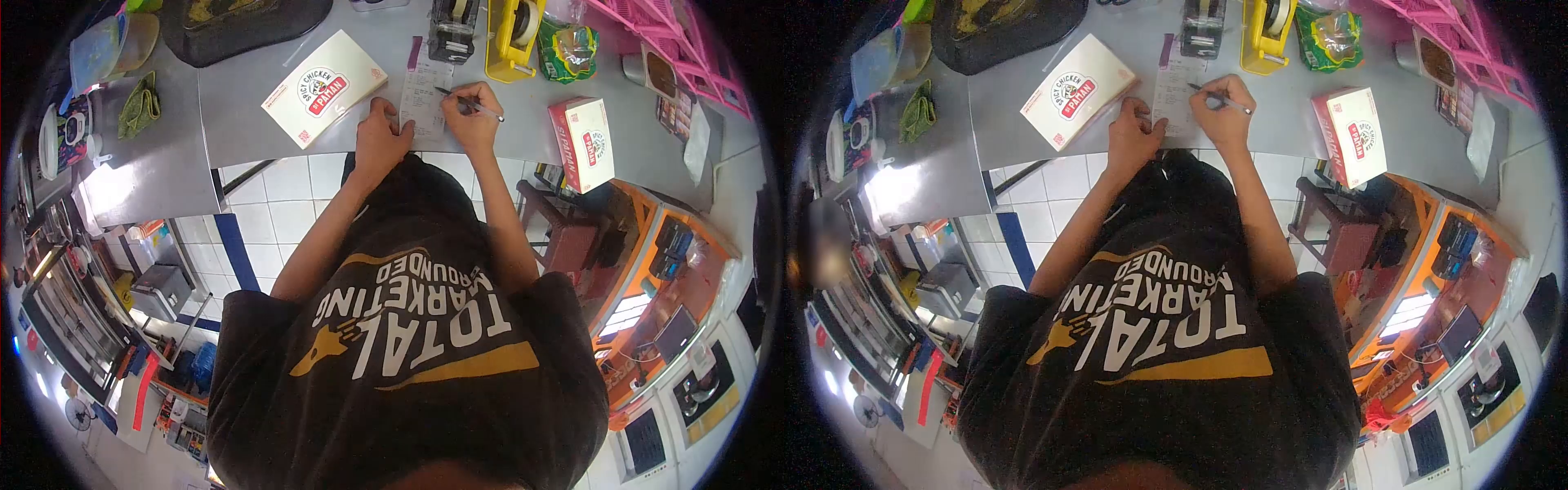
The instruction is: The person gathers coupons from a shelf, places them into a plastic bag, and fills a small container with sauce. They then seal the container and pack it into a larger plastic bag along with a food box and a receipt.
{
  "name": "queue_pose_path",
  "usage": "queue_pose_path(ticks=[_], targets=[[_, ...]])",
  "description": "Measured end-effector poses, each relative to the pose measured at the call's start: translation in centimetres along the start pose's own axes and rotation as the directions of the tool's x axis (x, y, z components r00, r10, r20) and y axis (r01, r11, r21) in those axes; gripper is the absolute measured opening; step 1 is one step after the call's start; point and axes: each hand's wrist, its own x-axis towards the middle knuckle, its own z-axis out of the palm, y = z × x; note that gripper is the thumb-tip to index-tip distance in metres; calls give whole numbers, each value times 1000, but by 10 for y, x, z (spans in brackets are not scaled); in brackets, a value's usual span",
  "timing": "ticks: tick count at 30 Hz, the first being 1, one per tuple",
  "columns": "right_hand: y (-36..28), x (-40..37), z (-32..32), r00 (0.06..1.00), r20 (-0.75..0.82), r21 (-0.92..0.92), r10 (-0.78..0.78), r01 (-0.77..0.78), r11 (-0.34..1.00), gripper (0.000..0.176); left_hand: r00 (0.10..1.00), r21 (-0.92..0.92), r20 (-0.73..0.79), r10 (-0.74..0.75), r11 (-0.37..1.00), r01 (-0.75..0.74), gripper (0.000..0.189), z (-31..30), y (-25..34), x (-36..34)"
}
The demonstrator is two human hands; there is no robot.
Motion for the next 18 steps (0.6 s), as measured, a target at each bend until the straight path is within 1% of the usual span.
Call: queue_pose_path(ticks=[3, 6, 9, 12, 13, 15, 18], targets=[[-2, -5, 3, 998, -65, 50, 25, -22, 999, 16, 1000, 16, -8, 15, 1000, -14, 34, 0, 1, 0], [1, -12, 2, 1000, -11, 175, 26, -23, 984, 15, 999, 29, -20, 25, 999, -25, 34, -1, 2, 0], [2, -16, -1, 1000, 19, 49, -19, 18, 999, 16, 999, 25, -25, 24, 999, -23, 35, 1, 0, 0], [-3, -16, -1, 1000, 24, 105, 9, -11, 994, 16, 1000, 13, -4, -18, 1000, 18, 36, 2, -5, 1], [-3, -16, -1, 1000, 23, 80, 0, -2, 997, 16, 999, 6, 8, -37, 999, 37, 37, 3, -5, 1], [-3, -15, -1, 1000, 24, 32, -17, 16, 999, 16, 1000, 0, -9, -25, 1000, 25, 37, 4, -8, 2], [0, -15, -1, 999, 17, 36, -50, 49, 998, 16, 999, 41, -31, 16, 999, -15, 37, 3, -7, 1]])
